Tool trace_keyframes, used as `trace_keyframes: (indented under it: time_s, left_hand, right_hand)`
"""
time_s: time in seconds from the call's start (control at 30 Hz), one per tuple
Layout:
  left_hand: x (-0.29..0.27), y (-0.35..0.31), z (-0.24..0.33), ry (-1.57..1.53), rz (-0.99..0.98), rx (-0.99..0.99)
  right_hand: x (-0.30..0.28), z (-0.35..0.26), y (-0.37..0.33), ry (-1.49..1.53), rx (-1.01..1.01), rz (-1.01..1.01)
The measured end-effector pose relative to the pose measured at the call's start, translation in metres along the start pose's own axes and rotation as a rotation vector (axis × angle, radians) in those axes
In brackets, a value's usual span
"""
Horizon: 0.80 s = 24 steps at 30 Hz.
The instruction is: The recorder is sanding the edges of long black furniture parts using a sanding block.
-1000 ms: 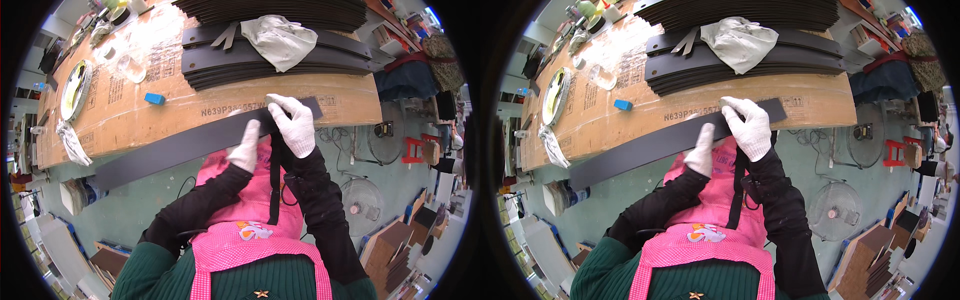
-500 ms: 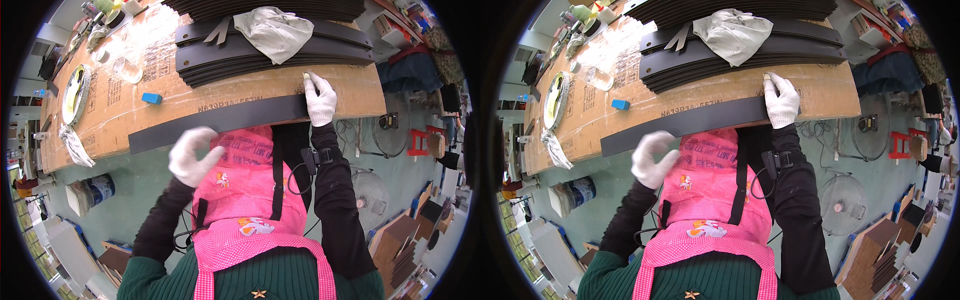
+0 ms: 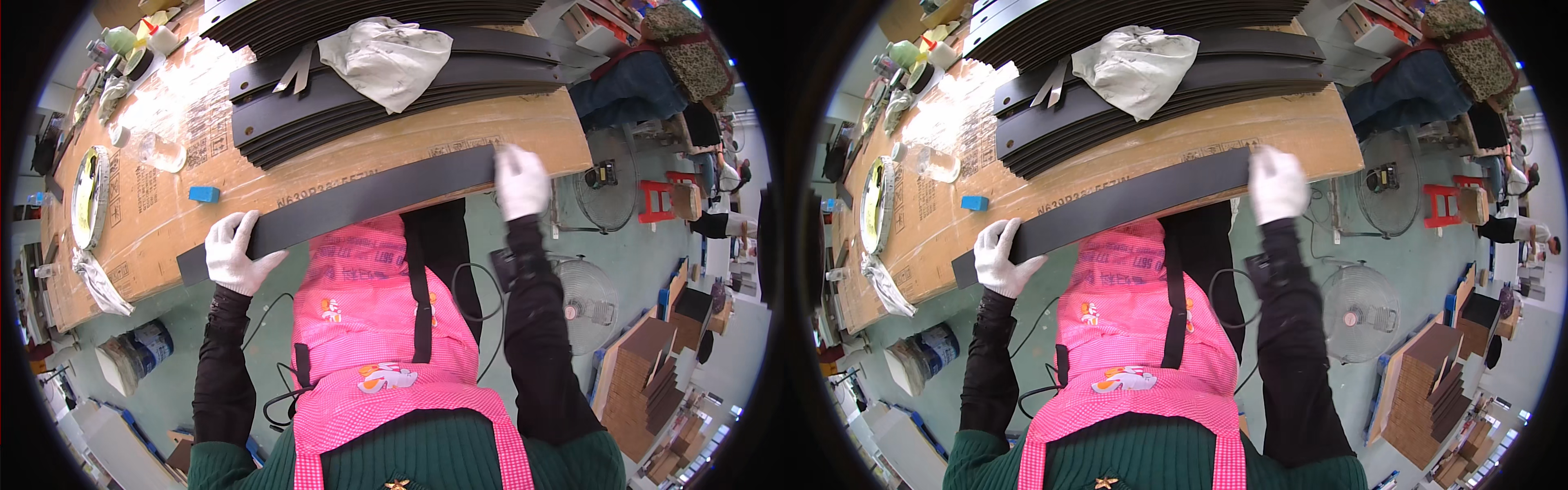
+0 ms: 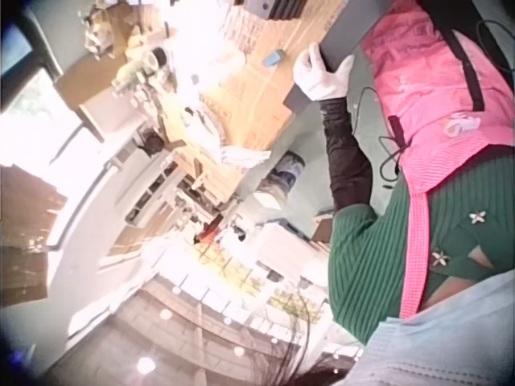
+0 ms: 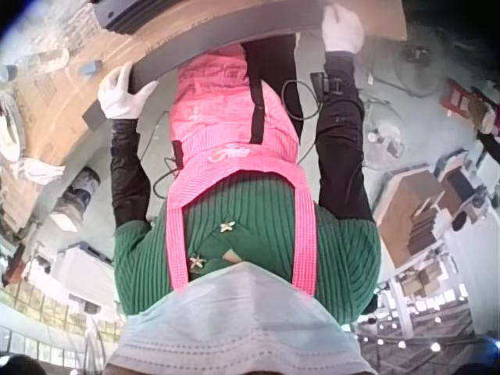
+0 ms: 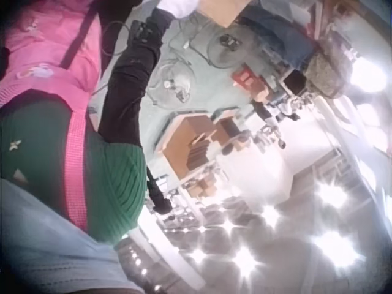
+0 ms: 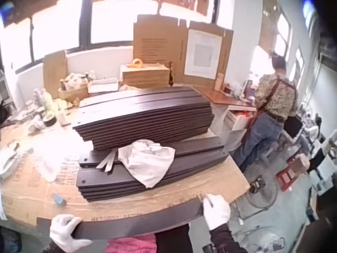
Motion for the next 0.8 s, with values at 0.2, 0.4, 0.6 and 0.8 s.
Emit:
trace_keyframes:
  time_s: [0.2, 0.4, 0.6, 0.8]
  left_hand:
    - [0.000, -0.004, -0.005, 0.000, -0.042, -0.053]
    - [0.004, 0.000, -0.005, 0.002, -0.049, -0.037]
    - [-0.001, -0.005, -0.006, 0.024, -0.034, -0.054]
    - [0.004, -0.001, -0.005, 0.044, -0.007, -0.019]
  right_hand:
    - [0.000, 0.018, 0.030, 0.279, 0.169, -0.021]
    - [0.026, 0.007, 0.077, 0.165, 0.103, -0.039]
    - [-0.013, -0.083, 0.028, -0.087, -0.150, 0.047]
    - [0.034, -0.219, -0.111, 0.357, -0.724, -0.511]
Point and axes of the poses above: each hand's wrist, its own y-axis towards the middle knuckle, its own x-axis out of the palm, z = x × y, the point moved 5 cm from there along y, towards the middle knuckle, and after that the axes turned 4 degrees about -y, right-handed, at the moved point
